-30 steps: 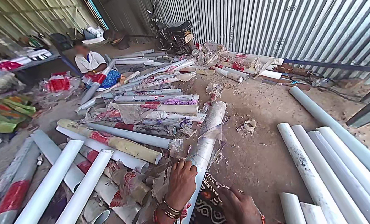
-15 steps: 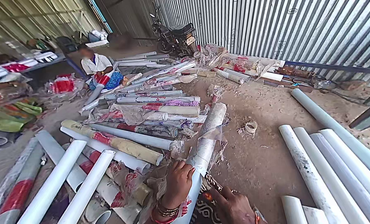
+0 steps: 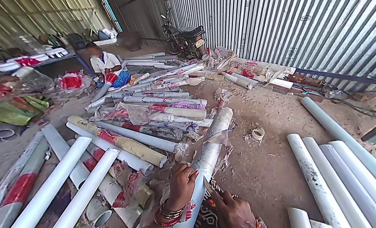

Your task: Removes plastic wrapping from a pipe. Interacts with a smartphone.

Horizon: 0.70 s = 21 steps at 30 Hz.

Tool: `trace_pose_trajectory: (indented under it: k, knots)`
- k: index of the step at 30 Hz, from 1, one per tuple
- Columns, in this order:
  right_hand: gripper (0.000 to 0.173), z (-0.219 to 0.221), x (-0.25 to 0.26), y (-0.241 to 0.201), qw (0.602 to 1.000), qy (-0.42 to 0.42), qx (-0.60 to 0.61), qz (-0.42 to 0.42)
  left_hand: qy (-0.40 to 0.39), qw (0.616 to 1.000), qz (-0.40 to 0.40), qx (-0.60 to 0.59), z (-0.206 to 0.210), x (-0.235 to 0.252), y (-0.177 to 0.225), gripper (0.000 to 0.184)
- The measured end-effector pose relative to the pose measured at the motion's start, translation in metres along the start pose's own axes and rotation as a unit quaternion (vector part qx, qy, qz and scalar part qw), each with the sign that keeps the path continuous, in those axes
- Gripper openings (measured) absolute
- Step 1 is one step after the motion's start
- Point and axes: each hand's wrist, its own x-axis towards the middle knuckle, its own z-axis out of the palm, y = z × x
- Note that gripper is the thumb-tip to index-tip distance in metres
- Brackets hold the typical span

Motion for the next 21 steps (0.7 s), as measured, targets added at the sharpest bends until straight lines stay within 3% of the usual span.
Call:
trace_pose_trajectory:
  k: [9,11,13,15,18,21]
  knots:
    - [0.036,0.017,0.037,0.012,0.996,0.082,-0.008,-0.020,-0.010,0.999,-0.019,-0.025,-0.002,0.000,0.006,0.015]
    - [0.035,0.000,0.056,0.015,0.996,-0.015,0.090,0.014,-0.005,0.999,-0.019,-0.027,-0.001,-0.001,0.008,0.014]
    - [0.034,-0.022,0.076,0.026,0.962,-0.181,0.195,0.059,0.001,0.999,-0.021,-0.028,-0.001,-0.002,0.006,0.015]
    - [0.038,-0.031,0.087,0.042,0.933,-0.265,0.235,0.062,-0.010,0.999,-0.027,-0.034,-0.001,-0.001,0.007,0.015]
    - [0.039,-0.034,0.080,0.046,0.956,-0.245,0.156,-0.035,-0.016,0.999,-0.031,-0.036,0.000,-0.002,0.010,0.015]
    - [0.036,-0.039,0.059,0.044,0.968,-0.211,0.114,-0.072,-0.021,0.998,-0.043,-0.035,-0.002,-0.002,0.009,0.015]
